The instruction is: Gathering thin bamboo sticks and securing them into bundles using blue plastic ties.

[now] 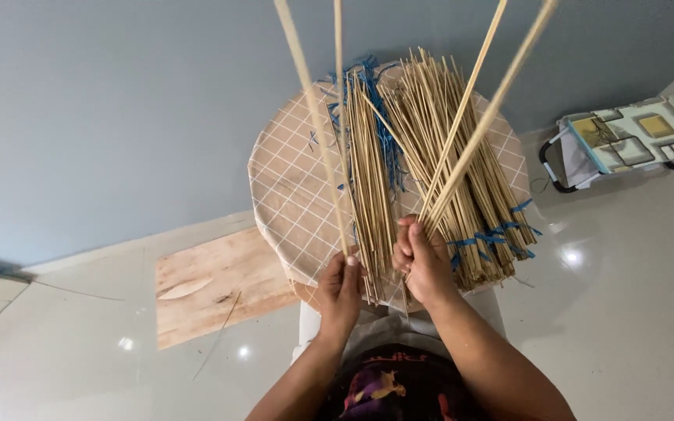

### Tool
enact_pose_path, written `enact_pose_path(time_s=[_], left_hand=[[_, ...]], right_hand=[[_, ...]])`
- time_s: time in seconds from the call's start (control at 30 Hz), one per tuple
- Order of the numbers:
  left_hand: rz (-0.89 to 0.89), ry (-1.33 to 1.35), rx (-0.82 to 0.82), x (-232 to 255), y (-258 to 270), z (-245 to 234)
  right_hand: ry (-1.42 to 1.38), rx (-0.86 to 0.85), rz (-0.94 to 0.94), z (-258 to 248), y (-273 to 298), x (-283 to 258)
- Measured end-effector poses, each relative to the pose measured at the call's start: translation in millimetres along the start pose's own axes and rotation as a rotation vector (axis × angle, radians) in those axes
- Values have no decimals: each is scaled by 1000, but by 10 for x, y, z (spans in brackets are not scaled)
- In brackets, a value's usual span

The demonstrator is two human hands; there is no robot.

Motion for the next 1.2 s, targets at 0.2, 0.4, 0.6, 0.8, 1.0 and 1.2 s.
enact_pose_path(time_s=[0.2,0.4,0.6,0.8,1.0,1.2], left_hand=[[70,-346,-278,692,163,466],[-47,-183,-163,325,67,239],[40,-104,-107,173,-8,37],[26,-12,-171,245,6,111],[13,-140,-294,141,95,154],[60,-218,-393,298,85,324]], right_hand=[[185,188,-17,111,104,-44],[134,185,16,-86,35,-39],[74,83,-64,-118,-157,-190],[43,-27,-63,-154,-242,-216],[113,-46,-43,-200,-264,-125],[142,-119,41,18,-212,-67]])
Point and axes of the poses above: each hand's wrist, its own y-axis away from the middle knuckle, its own z-axis out of the palm, x = y × z, the point moved 9 cm from there along -y, towards the middle knuckle, and after that the axes turned 7 degrees about z, right-handed, at the moved point
